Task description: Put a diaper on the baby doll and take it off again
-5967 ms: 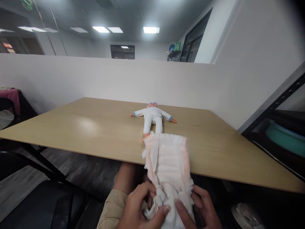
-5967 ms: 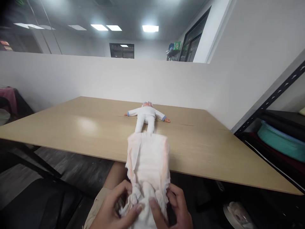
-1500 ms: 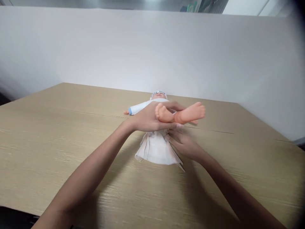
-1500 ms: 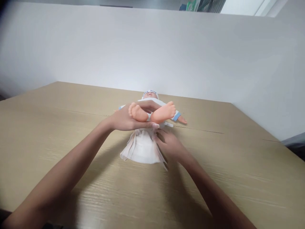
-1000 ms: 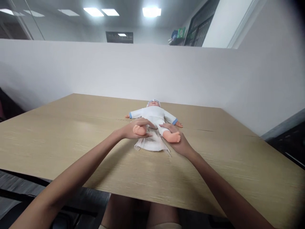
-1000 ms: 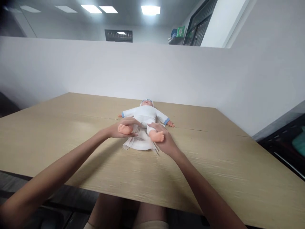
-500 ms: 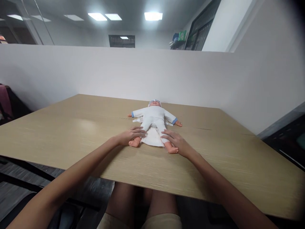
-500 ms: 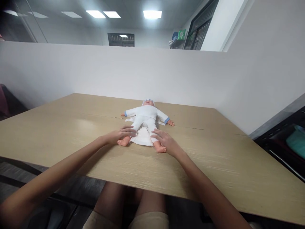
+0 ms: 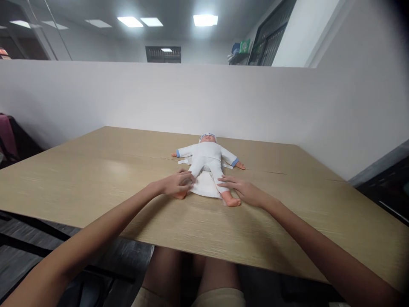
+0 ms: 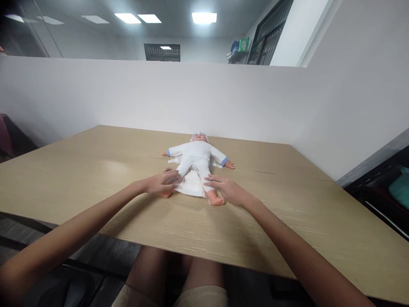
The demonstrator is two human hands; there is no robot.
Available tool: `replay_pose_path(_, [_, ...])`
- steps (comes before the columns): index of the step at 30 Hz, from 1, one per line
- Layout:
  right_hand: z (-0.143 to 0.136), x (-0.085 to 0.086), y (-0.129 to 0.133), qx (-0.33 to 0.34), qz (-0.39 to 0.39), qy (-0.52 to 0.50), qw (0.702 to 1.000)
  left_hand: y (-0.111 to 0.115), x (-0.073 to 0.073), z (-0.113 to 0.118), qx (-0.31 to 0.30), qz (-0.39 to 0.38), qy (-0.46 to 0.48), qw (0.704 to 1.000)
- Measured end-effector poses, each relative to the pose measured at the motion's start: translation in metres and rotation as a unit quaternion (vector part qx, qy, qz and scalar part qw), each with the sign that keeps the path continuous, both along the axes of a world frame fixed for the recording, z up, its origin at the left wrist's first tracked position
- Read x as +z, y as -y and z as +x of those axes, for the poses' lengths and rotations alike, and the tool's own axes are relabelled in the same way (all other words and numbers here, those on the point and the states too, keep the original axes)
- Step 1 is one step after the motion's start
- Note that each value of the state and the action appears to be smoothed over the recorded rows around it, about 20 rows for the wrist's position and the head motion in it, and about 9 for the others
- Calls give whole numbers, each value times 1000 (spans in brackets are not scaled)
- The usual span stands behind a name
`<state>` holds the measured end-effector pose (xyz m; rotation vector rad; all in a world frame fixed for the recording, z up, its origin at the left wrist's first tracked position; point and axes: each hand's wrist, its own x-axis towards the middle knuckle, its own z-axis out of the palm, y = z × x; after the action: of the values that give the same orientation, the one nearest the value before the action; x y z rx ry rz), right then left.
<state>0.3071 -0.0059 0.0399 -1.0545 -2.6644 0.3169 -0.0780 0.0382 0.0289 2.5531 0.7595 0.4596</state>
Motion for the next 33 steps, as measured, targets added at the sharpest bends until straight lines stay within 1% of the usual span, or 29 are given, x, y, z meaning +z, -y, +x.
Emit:
replay_pose_path(2, [-9, 4, 9, -36, -2, -4, 999, 8, -2, 10, 42, 20, -16, 999])
replay_pose_path(4, [-21, 2, 20, -78, 30, -8, 996, 13, -10, 19, 63, 60, -29, 996])
replay_pose_path(7, [-40, -13, 35, -109, 106, -3, 988, 15, -23, 27, 82, 117, -35, 989])
replay_pose_path(9, [-50, -25, 39, -120, 148, 6, 982, 14, -28, 29, 94, 142, -32, 985])
replay_pose_path(11, [-56, -35, 39, -137, 177, 12, 974, 14, -29, 30, 102, 153, -22, 983])
replay_pose_path(13, [-58, -40, 36, -151, 194, 11, 969, 13, -27, 30, 109, 145, -5, 983])
replay_pose_path(16, [-57, -38, 25, -160, 186, -6, 969, 10, -20, 31, 134, 116, 25, 984])
replay_pose_path(20, [-52, -21, 1, -180, 139, -57, 972, -5, -6, 36, 172, 69, 96, 978])
replay_pose_path(22, [-48, -9, -15, -170, 120, -96, 973, -17, 2, 41, 183, 63, 131, 972])
replay_pose_path(26, [-43, 10, -53, -133, 122, -154, 971, -50, 14, 55, 209, 83, 161, 961])
replay_pose_path(28, [-42, 13, -76, -146, 109, -194, 964, -70, 18, 62, 214, 76, 174, 958])
replay_pose_path(30, [-42, 13, -100, -184, 62, -240, 951, -94, 22, 68, 210, 37, 199, 957])
replay_pose_path(32, [-42, 10, -127, -223, 11, -270, 937, -120, 23, 74, 207, -56, 241, 946])
replay_pose_path(33, [-42, 7, -140, -236, -10, -276, 932, -133, 21, 76, 207, -109, 263, 936])
